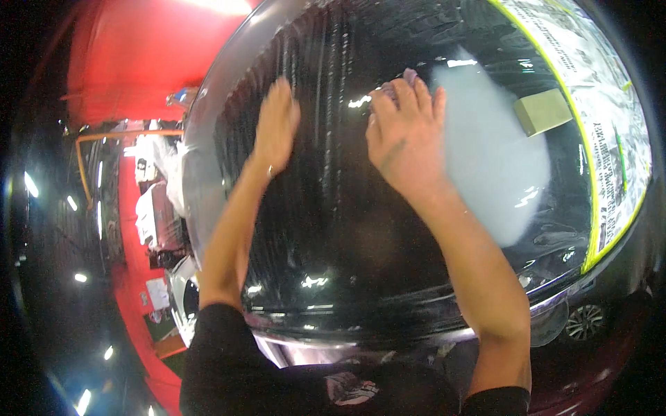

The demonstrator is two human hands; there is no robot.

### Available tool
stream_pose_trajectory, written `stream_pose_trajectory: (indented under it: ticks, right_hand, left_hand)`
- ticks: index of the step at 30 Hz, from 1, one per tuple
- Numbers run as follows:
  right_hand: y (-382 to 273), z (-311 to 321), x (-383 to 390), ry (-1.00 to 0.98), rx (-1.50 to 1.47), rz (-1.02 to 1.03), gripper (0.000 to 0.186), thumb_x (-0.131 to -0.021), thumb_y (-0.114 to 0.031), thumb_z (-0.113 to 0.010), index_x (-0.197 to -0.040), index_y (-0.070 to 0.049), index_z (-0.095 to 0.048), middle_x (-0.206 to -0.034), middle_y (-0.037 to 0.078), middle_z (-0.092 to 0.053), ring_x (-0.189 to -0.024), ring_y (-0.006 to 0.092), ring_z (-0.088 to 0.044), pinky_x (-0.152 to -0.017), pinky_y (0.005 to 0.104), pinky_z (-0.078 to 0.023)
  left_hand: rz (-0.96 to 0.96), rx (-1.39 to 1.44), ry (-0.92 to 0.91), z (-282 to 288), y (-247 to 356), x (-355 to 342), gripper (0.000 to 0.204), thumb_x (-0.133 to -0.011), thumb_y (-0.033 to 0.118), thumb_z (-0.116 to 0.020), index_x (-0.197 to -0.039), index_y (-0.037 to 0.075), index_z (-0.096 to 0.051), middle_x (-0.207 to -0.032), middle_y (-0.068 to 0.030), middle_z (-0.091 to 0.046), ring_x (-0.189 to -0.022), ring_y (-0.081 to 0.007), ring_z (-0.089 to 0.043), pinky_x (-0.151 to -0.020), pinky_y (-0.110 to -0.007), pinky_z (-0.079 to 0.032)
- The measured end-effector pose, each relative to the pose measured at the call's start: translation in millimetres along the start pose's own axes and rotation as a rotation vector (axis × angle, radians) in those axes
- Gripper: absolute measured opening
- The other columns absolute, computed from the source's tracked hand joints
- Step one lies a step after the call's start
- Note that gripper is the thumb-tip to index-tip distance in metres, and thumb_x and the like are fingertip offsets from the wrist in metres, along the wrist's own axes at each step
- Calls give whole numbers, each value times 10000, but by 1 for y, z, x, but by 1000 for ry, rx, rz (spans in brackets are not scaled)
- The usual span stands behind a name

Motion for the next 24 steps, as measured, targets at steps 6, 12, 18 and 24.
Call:
stream_pose_trajectory:
  ticks: [6,12,18,24]
  right_hand:
    - [5,-3,2,1,30,5,327,-932,-155,-682,-1248,-74,-683,-1339,195,-622,-1380,450,-512,-1151,706,-334]
    - [-34,-14,3,-45,-50,76,308,-957,-161,-660,-1256,-89,-684,-1332,156,-636,-1380,413,-527,-1174,663,-341]
    - [-6,-4,0,-27,6,54,303,-964,-164,-661,-1262,-110,-684,-1333,127,-641,-1394,394,-523,-1192,653,-335]
    - [2,-7,3,-45,85,37,310,-960,-145,-669,-1267,-105,-682,-1336,134,-638,-1396,391,-525,-1189,648,-346]
  left_hand:
    - [40,-26,-442,21,77,207,859,-880,102,-650,-1625,-70,-259,-1717,-291,-213,-1608,-440,-187,-1327,-533,-139]
    - [113,-320,-10,38,-174,-39,626,-1140,379,-301,-1600,-41,-372,-1713,-229,-294,-1604,-384,-233,-1282,-537,-235]
    - [147,-24,-79,31,-22,127,680,-1137,374,-371,-1660,-31,-217,-1752,-228,-161,-1635,-367,-114,-1332,-490,-73]
    - [126,-8,-273,30,6,251,757,-1022,240,-476,-1658,-62,-197,-1743,-274,-145,-1634,-414,-81,-1335,-506,-58]
Point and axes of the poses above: each hand's wrist, its own x-axis away from the middle knuckle, its own z-axis out of the back of the hand, y = z × x, the point moved 7 cm from there along -x, towards the middle knuckle
